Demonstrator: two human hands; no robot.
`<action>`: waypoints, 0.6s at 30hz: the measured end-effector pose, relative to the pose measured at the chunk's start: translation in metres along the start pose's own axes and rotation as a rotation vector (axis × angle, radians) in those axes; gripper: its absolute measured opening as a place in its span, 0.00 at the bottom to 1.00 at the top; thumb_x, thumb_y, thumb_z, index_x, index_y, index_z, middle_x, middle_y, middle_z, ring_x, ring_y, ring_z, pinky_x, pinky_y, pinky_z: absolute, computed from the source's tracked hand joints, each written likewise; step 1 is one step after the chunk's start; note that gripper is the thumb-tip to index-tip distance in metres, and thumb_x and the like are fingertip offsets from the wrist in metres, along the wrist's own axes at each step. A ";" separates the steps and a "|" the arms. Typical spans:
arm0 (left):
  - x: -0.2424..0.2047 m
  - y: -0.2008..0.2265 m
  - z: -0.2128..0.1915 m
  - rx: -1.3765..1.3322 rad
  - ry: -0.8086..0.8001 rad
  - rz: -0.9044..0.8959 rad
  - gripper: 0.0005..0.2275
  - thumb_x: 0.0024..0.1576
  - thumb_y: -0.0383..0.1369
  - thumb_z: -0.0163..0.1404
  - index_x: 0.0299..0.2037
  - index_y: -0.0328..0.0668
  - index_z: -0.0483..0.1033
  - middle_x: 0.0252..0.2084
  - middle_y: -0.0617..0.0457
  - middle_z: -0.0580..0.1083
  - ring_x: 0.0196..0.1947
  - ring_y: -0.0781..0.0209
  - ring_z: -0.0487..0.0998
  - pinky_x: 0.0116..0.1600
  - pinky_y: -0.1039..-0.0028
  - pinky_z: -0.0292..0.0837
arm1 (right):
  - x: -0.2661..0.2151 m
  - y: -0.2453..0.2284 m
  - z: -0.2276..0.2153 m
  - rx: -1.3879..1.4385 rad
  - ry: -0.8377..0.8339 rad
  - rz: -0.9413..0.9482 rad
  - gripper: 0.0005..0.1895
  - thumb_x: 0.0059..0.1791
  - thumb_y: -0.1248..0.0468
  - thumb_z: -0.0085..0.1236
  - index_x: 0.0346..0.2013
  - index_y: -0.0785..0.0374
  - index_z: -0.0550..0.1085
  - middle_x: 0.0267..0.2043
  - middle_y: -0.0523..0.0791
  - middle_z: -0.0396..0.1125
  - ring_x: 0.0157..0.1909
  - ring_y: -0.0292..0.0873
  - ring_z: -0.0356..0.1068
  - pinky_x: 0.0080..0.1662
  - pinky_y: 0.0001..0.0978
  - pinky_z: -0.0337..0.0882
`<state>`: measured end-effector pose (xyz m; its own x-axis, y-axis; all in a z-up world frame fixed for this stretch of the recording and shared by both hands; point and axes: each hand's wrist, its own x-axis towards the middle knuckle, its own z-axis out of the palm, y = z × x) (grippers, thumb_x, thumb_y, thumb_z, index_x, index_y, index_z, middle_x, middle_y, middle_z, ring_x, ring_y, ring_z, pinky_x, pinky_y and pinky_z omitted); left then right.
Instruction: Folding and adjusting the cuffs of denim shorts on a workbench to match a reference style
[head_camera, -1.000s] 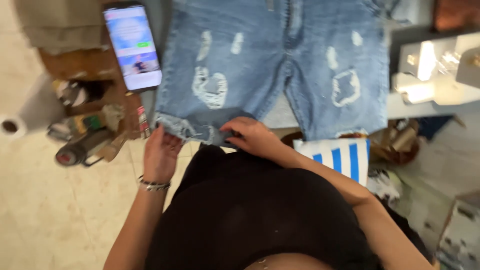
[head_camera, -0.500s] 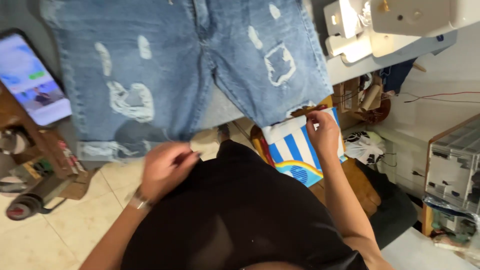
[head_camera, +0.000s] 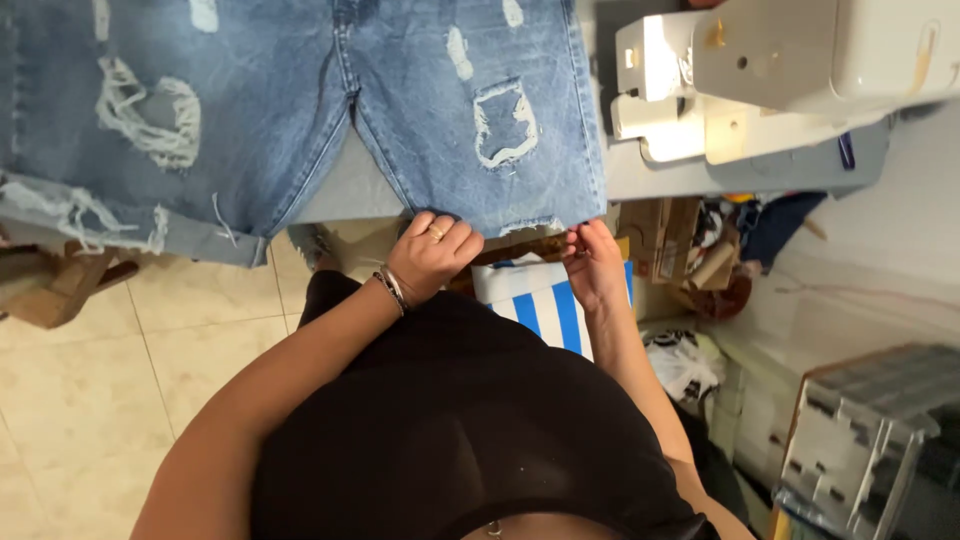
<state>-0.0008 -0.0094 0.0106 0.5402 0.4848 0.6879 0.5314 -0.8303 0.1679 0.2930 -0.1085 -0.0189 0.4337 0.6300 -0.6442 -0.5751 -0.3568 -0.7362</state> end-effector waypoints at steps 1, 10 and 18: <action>0.000 -0.001 -0.002 0.029 0.003 -0.017 0.08 0.65 0.32 0.47 0.32 0.49 0.72 0.29 0.55 0.65 0.30 0.58 0.69 0.41 0.70 0.69 | 0.006 0.001 -0.004 0.133 -0.021 0.043 0.05 0.55 0.70 0.53 0.37 0.57 0.73 0.35 0.42 0.72 0.39 0.35 0.76 0.41 0.19 0.76; 0.016 0.015 -0.035 -0.002 0.104 -0.123 0.07 0.65 0.31 0.46 0.34 0.48 0.76 0.32 0.54 0.71 0.31 0.59 0.74 0.43 0.69 0.71 | -0.026 -0.016 0.038 0.411 -0.281 0.203 0.13 0.53 0.78 0.49 0.28 0.63 0.74 0.29 0.45 0.73 0.44 0.42 0.78 0.60 0.41 0.76; 0.022 0.019 -0.051 -0.027 0.139 -0.151 0.07 0.65 0.30 0.46 0.37 0.49 0.78 0.34 0.55 0.73 0.32 0.60 0.76 0.43 0.68 0.73 | 0.046 0.018 0.037 0.412 -0.346 0.253 0.14 0.47 0.77 0.55 0.17 0.64 0.70 0.18 0.43 0.61 0.30 0.44 0.72 0.58 0.53 0.76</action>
<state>-0.0118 -0.0290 0.0647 0.3593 0.5635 0.7439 0.5809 -0.7589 0.2944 0.2773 -0.0604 -0.0546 0.0362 0.7732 -0.6331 -0.8831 -0.2718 -0.3824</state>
